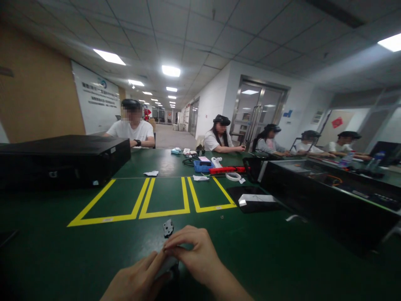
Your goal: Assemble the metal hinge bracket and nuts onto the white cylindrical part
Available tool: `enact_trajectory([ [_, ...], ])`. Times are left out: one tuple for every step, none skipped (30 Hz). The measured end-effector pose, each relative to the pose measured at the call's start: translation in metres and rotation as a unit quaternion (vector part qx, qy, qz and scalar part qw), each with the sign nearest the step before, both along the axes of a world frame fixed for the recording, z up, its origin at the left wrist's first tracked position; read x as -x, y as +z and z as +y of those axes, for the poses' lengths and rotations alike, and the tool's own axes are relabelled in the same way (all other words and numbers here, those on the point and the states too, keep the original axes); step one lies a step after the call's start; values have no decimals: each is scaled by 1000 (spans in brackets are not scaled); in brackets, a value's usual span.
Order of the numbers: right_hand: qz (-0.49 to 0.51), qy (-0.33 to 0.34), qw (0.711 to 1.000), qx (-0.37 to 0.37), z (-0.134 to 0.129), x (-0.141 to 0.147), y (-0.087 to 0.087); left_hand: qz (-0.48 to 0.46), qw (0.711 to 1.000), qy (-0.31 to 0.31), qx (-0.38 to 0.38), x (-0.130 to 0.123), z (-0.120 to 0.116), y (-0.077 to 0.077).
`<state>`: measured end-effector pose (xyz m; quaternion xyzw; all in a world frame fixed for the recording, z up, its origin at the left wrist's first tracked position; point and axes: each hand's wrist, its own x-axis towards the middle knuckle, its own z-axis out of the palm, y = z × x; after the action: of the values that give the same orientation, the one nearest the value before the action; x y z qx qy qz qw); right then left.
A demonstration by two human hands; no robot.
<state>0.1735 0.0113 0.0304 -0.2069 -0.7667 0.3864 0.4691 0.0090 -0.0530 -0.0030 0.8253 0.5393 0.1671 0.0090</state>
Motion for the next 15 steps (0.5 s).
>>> enact_trajectory([
  [6,-5,1000,7,0,2,-2,-4,1000,3,0,0,0,0],
  [10,-13,1000,7,-1,3,-3,-6,1000,6,-1,0,-1,0],
  [13,-21,1000,1,-1,4,-4,-5,1000,8,-1,0,-1,1],
  [13,-30,999,-7,-2,5,-5,-1,1000,11,-2,-1,-2,1],
  [9,-40,999,-16,-3,5,-5,5,1000,11,-2,-1,-2,1],
  [1,-47,999,-28,-4,5,-5,12,1000,9,-3,-1,-3,1],
  [-10,-49,998,-39,-5,4,-4,17,1000,7,-3,-1,-3,1],
  [-24,-44,998,-48,-5,3,-3,20,1000,5,-5,-1,-3,1],
  [-36,-35,997,-57,-5,1,-1,22,1000,3,-7,-1,-3,2],
  [-45,-22,997,-65,-5,0,0,23,1000,1,-9,-1,-3,2],
  [-50,-9,996,-71,-5,-2,2,24,1000,0,-10,-2,-3,3],
  [-51,1,996,-73,-4,-3,3,26,1000,1,-11,-2,-3,3],
  [-48,6,996,-72,-3,-3,3,28,1000,4,-12,-3,-3,3],
  [-44,7,997,-66,-2,-3,3,28,999,6,-13,-3,-3,3],
  [-38,3,998,-55,-2,-3,2,27,1000,8,-14,-3,-2,2],
])
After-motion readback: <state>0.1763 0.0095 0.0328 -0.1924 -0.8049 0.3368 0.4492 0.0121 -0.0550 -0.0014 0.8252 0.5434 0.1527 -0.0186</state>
